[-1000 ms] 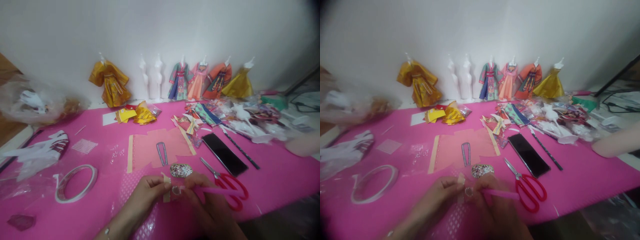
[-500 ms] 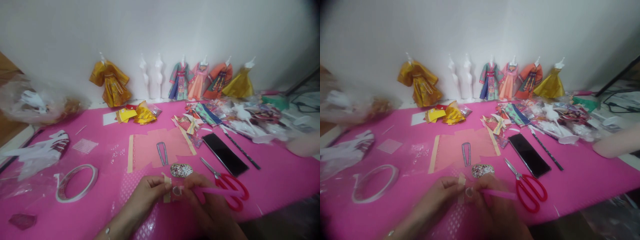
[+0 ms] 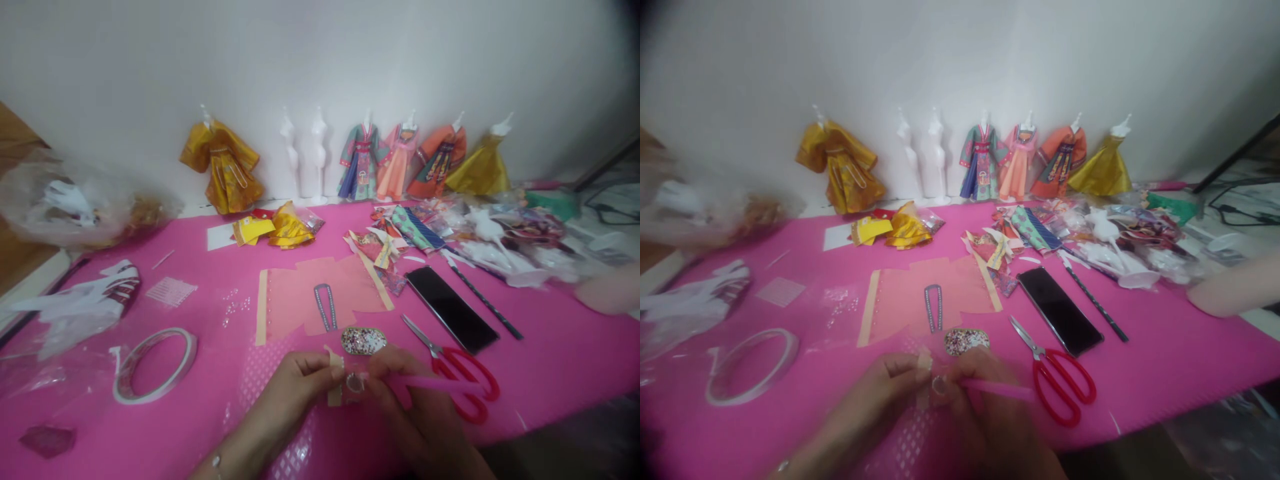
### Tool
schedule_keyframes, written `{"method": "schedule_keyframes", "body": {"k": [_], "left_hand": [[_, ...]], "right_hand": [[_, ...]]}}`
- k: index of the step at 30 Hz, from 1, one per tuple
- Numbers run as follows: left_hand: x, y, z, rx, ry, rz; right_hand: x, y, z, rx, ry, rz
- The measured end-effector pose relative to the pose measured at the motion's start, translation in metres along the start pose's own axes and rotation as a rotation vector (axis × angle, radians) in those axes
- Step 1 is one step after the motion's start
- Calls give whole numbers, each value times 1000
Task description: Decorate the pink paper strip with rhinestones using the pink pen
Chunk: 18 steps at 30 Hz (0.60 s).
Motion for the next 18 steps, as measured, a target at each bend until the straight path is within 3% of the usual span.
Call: {"method": "schedule_keyframes", "body": {"k": [18], "left_hand": [[3, 2, 2, 9, 3, -11]], "right_hand": [[-5, -3, 1, 3, -16, -17]]}}
Point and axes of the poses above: each hand's wrist, its own y-axis away from the middle knuckle, its own z-axis out of the palm, x = y × z, the point moved 3 cm from there along -y, towards the middle knuckle, and after that the axes turned 7 degrees about -y, right-handed, at the moved point
